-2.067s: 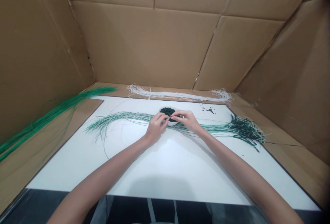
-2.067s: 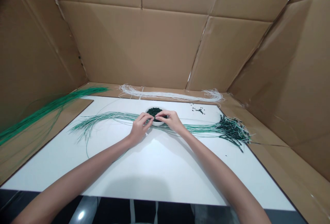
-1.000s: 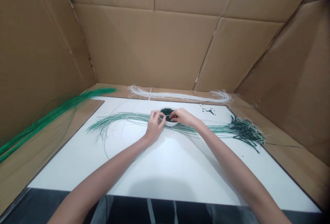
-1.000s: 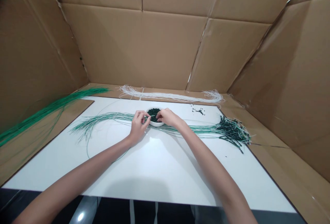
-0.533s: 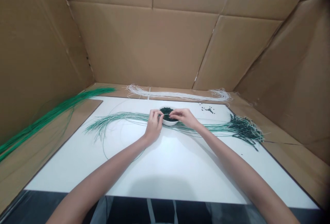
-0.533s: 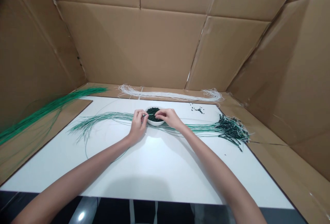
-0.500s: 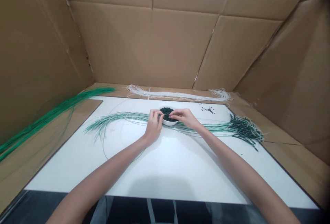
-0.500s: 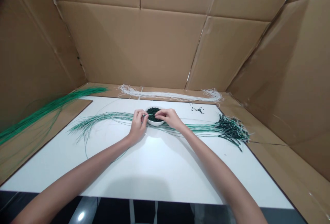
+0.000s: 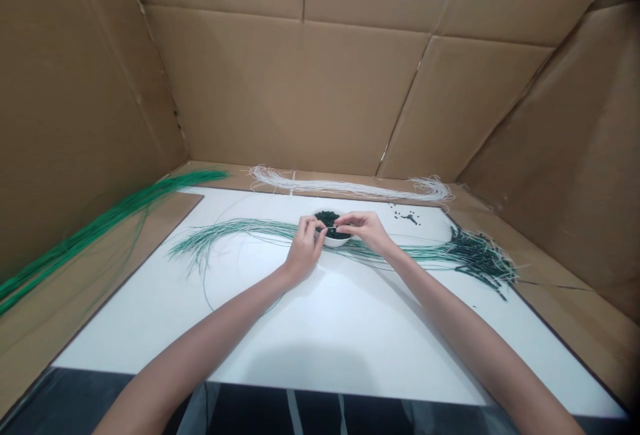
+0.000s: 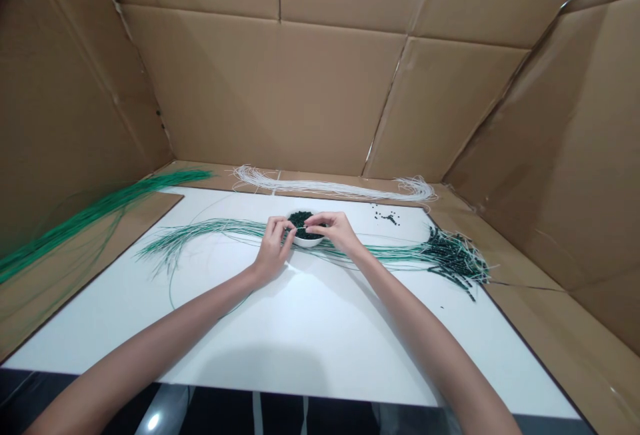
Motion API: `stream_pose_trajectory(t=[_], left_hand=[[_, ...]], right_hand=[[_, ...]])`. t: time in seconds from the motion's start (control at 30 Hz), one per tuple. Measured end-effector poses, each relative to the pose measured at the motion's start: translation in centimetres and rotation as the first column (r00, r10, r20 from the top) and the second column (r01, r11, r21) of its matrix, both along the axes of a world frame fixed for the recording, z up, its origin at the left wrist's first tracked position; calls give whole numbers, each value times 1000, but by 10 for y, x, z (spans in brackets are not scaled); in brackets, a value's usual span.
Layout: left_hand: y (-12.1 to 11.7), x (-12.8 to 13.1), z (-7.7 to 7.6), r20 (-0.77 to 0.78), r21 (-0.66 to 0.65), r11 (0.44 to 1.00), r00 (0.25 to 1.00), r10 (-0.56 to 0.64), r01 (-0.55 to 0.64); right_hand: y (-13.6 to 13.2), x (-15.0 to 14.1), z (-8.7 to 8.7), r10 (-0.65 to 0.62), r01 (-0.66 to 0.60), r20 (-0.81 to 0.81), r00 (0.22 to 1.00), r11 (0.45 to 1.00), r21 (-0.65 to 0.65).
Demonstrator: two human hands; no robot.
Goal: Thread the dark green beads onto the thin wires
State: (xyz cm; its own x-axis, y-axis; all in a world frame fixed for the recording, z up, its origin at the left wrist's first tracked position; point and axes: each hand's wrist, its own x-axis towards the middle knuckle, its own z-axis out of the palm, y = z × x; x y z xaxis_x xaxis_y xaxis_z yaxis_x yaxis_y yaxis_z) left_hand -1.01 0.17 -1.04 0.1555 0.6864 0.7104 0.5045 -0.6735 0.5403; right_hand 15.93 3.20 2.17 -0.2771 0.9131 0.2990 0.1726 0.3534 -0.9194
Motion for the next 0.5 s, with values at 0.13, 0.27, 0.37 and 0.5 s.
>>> stream_pose_trajectory(t=[0.13,0.27,0.37,0.5], left_hand=[[0,0,0,-5,1,1000,1000,6,-6],[-1,1,1,-11,10,1000,1000,7,-7],[0,1,0,-5,14,1000,1000,5,-5],[0,1,0,1,10,1000,1000,4,-4]], right_hand=[[-1,0,0,6,-7,6,1000,1000,13],[-3,-1,2,6,-6,24,1000,1000,19],[-3,-1,3,3,-3,22,1000,1000,22],[-4,-1,3,-7,5,46,999,1000,29]])
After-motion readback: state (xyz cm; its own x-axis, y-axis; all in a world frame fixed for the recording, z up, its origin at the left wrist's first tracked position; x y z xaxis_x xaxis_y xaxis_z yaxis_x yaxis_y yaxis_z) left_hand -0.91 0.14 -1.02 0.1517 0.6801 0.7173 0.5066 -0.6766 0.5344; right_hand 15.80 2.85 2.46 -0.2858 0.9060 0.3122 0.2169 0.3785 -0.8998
